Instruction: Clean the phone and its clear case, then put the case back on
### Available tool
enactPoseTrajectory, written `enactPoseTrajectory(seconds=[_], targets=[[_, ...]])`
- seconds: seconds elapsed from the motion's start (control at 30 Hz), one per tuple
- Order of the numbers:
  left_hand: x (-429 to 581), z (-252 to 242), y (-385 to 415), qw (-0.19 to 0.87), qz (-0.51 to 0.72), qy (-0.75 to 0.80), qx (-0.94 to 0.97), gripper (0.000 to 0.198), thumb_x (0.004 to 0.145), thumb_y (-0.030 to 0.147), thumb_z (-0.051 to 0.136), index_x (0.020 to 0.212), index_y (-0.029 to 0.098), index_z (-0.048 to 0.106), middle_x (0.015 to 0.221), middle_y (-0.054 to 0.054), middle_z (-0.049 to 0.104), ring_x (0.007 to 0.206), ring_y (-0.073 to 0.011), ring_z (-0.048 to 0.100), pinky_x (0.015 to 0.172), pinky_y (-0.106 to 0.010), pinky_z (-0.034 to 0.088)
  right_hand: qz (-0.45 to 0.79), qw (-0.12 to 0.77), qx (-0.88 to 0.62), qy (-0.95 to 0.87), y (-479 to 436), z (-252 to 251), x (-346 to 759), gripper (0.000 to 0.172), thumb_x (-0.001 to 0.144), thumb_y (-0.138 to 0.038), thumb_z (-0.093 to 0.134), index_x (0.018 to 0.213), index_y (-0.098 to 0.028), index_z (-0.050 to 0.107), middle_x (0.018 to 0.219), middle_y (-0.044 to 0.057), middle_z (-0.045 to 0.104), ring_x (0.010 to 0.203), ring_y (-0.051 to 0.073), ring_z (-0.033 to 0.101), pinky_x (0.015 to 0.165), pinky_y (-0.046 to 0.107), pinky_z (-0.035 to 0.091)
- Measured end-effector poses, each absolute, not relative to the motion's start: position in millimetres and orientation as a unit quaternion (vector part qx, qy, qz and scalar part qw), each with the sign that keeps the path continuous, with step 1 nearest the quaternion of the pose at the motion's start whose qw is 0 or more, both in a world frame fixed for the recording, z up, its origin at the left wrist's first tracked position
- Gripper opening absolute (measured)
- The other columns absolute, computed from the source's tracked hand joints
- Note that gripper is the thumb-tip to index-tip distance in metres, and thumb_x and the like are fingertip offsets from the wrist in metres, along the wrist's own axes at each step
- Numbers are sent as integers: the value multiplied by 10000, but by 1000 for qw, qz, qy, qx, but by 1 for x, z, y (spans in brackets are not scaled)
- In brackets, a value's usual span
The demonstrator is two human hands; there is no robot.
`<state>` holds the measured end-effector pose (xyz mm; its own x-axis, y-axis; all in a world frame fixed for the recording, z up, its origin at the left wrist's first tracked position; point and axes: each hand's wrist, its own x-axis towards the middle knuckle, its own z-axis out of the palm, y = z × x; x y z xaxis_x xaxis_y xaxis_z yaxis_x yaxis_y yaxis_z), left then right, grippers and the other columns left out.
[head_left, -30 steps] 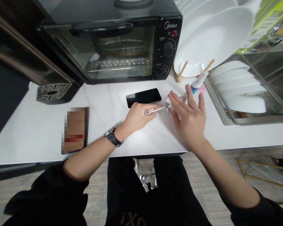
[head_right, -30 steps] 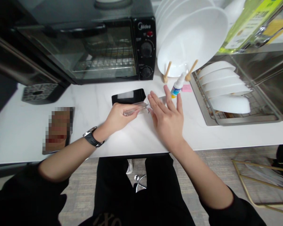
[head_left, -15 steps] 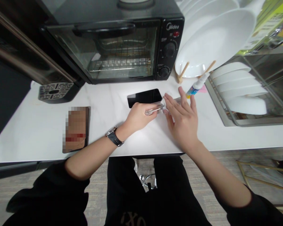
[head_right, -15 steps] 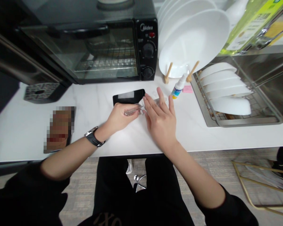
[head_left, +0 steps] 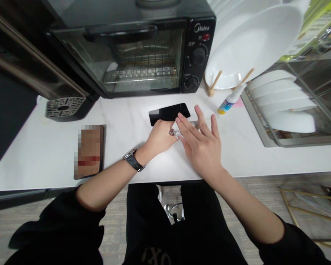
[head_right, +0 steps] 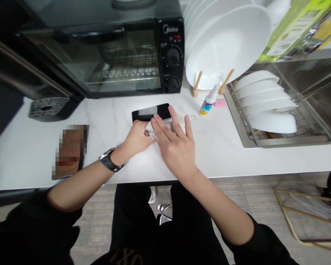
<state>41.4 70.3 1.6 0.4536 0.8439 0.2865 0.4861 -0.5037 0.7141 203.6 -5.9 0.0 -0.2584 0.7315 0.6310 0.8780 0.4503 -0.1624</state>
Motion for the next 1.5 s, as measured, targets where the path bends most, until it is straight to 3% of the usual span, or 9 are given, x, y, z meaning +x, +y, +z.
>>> enactPoseTrajectory(seconds=[0.13,0.23,0.4,0.6,0.7,0.83,1.07,1.3,1.5], targets=[[41,0,69,289,330,384,812,268,870,135,670,612,167,607,554,57,575,537,-71,459,559,-232,326,-123,320,-530,-775,-2,4,224,462,1095,-241,567,1557,-247,581,1580,18,650,1634,356,409,1329,703,323],[41,-1,67,319,336,382,800,202,934,164,625,886,181,820,793,21,799,667,-97,649,649,-216,446,-130,319,-558,-755,3,5,245,447,1098,-254,558,1542,-274,602,1541,35,686,1628,357,422,1320,720,324],[39,-2,67,345,327,386,790,300,940,189,641,1136,215,867,1149,-20,861,821,-139,783,725,-225,529,-141,330,-574,-736,7,1,273,428,1089,-239,564,1511,-253,638,1492,71,725,1640,381,394,1306,763,306],[40,-1,66,345,333,383,790,285,945,188,636,1109,220,867,1140,-13,864,866,-142,801,755,-230,529,-146,341,-572,-732,6,0,269,410,1084,-222,568,1485,-245,654,1507,76,713,1641,383,390,1296,766,318],[42,0,67,327,329,385,798,232,939,180,619,971,193,848,929,6,861,740,-118,734,668,-230,474,-121,339,-562,-745,3,2,249,441,1097,-231,537,1530,-261,614,1541,64,689,1662,356,352,1318,755,298],[42,-1,70,286,332,402,804,271,795,88,646,557,176,551,517,40,576,511,-88,461,527,-265,303,-77,336,-513,-786,-4,1,208,502,1101,-199,510,1599,-250,542,1611,35,626,1686,303,298,1382,675,256],[39,-5,71,291,353,399,794,320,757,41,562,548,220,400,512,13,527,498,-107,417,512,-287,296,-105,336,-519,-779,-7,-4,182,501,1102,-177,507,1601,-212,530,1648,8,578,1703,260,243,1429,583,183],[42,3,70,266,332,393,815,304,803,99,673,550,179,524,515,38,568,511,-86,482,529,-260,295,-102,324,-523,-782,-4,3,215,529,1087,-210,564,1609,-282,523,1621,9,608,1677,317,320,1369,704,251],[41,-1,66,333,345,380,791,259,935,176,641,1051,215,869,1017,-4,872,825,-140,779,695,-221,499,-147,316,-574,-741,5,5,260,442,1081,-225,588,1521,-253,622,1540,53,686,1641,391,386,1310,764,300]])
